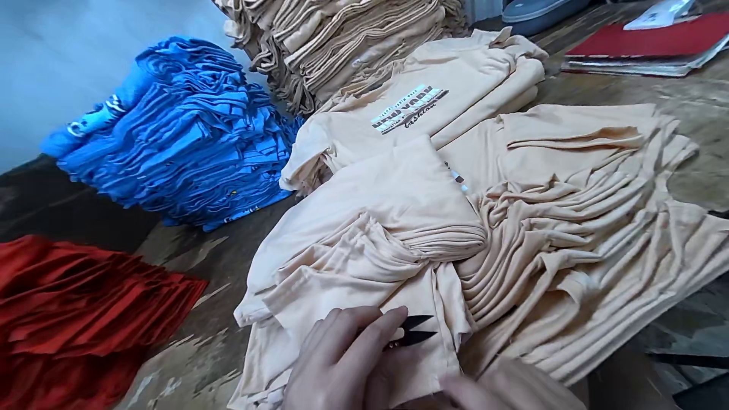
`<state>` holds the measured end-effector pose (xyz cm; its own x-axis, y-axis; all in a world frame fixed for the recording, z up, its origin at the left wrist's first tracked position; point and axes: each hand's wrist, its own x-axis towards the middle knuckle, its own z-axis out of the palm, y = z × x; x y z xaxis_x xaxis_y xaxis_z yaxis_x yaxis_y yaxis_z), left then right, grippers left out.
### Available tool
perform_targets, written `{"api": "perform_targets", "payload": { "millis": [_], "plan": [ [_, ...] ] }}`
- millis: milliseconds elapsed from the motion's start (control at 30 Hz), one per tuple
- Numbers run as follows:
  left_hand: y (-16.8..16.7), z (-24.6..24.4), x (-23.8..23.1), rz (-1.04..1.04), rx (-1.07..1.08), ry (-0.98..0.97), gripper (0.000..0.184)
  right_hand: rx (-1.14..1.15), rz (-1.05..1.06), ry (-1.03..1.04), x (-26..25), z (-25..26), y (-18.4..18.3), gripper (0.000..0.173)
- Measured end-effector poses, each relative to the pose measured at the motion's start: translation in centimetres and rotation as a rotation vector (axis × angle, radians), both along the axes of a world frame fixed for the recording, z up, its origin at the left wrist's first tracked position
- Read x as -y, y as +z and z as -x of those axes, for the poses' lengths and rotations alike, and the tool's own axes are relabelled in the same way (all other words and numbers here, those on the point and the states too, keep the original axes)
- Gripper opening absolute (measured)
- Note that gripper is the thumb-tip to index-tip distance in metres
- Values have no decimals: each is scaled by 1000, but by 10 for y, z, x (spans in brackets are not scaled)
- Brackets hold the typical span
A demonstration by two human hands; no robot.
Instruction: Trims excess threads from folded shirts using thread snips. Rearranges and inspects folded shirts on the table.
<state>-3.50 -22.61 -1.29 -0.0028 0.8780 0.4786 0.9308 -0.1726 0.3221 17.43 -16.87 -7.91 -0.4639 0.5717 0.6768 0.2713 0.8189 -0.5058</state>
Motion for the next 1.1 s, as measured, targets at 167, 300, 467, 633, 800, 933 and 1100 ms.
{"api": "perform_targets", "payload": {
  "millis": [167,300,467,633,800,933,1100],
  "plan": [
    [-7,5,-2,51,6,-26,24,235,-70,-11,-13,8,-1,18],
    [-13,9,1,81,96,-40,26,72,-19,51,-5,-11,-17,18],
    [-32,-1,-5,1,305,-41,29,-21,-105,-121,-10,10,-16,17],
    [-63,2,-4,-132,223,-55,28,82,65,88,-23,-14,-1,9],
    [-49,7,4,-56,212,-149,26,-30,135,176,-23,-36,-8,12],
    [-29,-6,8,-39,43,-179,23,-272,196,128,-20,-28,-15,9],
    [-23,-15,7,-63,-127,-104,16,-198,206,297,-16,-27,-16,25]
  ]
}}
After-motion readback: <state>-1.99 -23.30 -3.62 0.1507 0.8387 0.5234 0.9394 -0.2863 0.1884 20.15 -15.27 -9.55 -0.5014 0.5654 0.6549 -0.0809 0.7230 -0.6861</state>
